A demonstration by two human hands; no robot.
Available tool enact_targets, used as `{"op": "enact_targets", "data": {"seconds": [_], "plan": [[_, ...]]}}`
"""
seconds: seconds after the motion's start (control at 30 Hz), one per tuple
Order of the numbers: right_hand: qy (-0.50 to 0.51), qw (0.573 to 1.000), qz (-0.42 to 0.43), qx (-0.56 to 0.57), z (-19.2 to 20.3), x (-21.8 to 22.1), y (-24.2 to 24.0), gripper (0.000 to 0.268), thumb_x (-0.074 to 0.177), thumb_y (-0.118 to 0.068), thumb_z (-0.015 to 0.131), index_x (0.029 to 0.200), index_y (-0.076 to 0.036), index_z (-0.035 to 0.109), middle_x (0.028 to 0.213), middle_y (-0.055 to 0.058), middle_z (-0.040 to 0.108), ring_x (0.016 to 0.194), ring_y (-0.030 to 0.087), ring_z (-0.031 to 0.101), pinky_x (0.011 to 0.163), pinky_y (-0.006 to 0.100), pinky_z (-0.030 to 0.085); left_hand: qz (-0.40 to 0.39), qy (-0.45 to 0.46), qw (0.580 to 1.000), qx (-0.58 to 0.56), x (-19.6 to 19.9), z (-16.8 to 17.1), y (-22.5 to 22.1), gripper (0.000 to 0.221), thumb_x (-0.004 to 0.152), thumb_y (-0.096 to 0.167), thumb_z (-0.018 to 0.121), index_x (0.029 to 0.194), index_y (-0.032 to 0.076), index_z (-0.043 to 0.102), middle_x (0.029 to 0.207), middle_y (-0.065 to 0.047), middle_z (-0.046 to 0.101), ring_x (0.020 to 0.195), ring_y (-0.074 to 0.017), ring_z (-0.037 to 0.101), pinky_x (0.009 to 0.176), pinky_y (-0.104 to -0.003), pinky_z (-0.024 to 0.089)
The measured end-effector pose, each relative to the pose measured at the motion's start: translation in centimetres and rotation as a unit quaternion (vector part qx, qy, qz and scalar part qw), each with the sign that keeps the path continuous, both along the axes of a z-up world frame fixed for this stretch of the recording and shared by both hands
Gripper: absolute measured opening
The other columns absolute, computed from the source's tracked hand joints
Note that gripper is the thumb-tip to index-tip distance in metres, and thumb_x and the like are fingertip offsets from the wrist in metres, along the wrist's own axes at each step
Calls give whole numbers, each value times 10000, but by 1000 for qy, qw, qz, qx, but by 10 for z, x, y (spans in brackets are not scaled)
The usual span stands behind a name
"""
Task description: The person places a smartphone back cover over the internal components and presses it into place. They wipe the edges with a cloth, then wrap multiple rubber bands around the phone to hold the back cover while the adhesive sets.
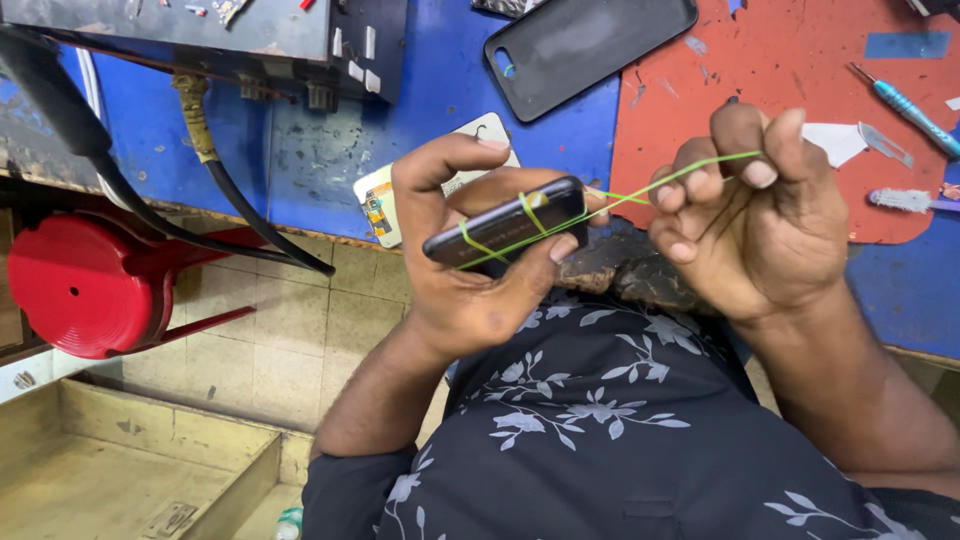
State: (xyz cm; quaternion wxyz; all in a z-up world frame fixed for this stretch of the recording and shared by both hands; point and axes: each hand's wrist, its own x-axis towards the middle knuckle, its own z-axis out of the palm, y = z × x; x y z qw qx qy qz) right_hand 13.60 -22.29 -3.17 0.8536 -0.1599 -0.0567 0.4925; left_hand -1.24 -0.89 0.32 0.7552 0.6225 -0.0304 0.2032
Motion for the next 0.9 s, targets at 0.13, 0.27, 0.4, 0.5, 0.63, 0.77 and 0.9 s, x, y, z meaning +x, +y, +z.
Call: {"op": "enact_targets", "data": {"seconds": [0.13, 0.27, 0.4, 0.5, 0.63, 0.77, 0.9], "plan": [[6, 1000, 3, 16, 15, -5, 15, 242, 1166, -250, 466, 1141, -32, 567, 1397, 230, 632, 987, 286, 729, 674, 367, 615, 42, -7, 991, 128, 5, 1, -1, 627, 977, -142, 685, 1324, 91, 217, 1201, -218, 690, 991, -207, 738, 844, -268, 586], [-82, 996, 36, -25, 44, -1, 20, 341, 1063, 61, 578, 1398, 37, 522, 1492, 259, 553, 815, 255, 773, 583, 309, 626, 25, -36, 963, 266, 7, 9, 2, 796, 944, -140, 750, 1430, 100, 168, 1262, -182, 662, 1036, -227, 731, 879, -292, 569], [-260, 950, 81, -154, 66, -1, 23, 432, 889, 54, 727, 1302, 46, 601, 1337, 214, 635, 828, 203, 739, 618, 290, 599, 1, -20, 940, 341, 9, 23, 2, 971, 904, -102, 773, 1568, 87, 90, 1315, -198, 612, 1156, -346, 677, 1005, -396, 559], [-529, 803, 65, -267, 73, -7, 29, 435, 769, 9, 853, 1170, 39, 687, 1197, 147, 689, 932, 162, 687, 716, 262, 547, 4, 31, 931, 364, 8, 31, -4, 1012, 847, -103, 741, 1589, 65, 73, 1423, -297, 565, 1200, -434, 646, 1003, -469, 538], [-680, 680, 7, -275, 76, -10, 38, 310, 806, -82, 868, 1067, -4, 722, 1043, 84, 717, 939, 137, 723, 800, 245, 573, -62, 109, 944, 304, 8, 36, 1, 1007, 838, -64, 736, 1608, 44, 95, 1263, -233, 658, 1163, -439, 661, 979, -486, 549], [-662, 669, 12, -338, 83, -7, 39, 302, 745, -104, 886, 1001, -31, 745, 976, 75, 728, 745, 111, 687, 595, 218, 502, -88, 214, 922, 312, 9, 32, 3, 834, 851, 40, 734, 1570, 53, 311, 1140, -223, 702, 1061, -447, 664, 848, -515, 524], [-711, 632, -14, -306, 84, -11, 41, 335, 781, -102, 886, 1053, -28, 705, 1044, 71, 688, 900, 125, 696, 743, 246, 549, -49, 167, 918, 358, 11, 28, -3, 509, 854, 93, 727, 1325, 35, 541, 1128, -213, 701, 1045, -438, 669, 855, -503, 542]]}}
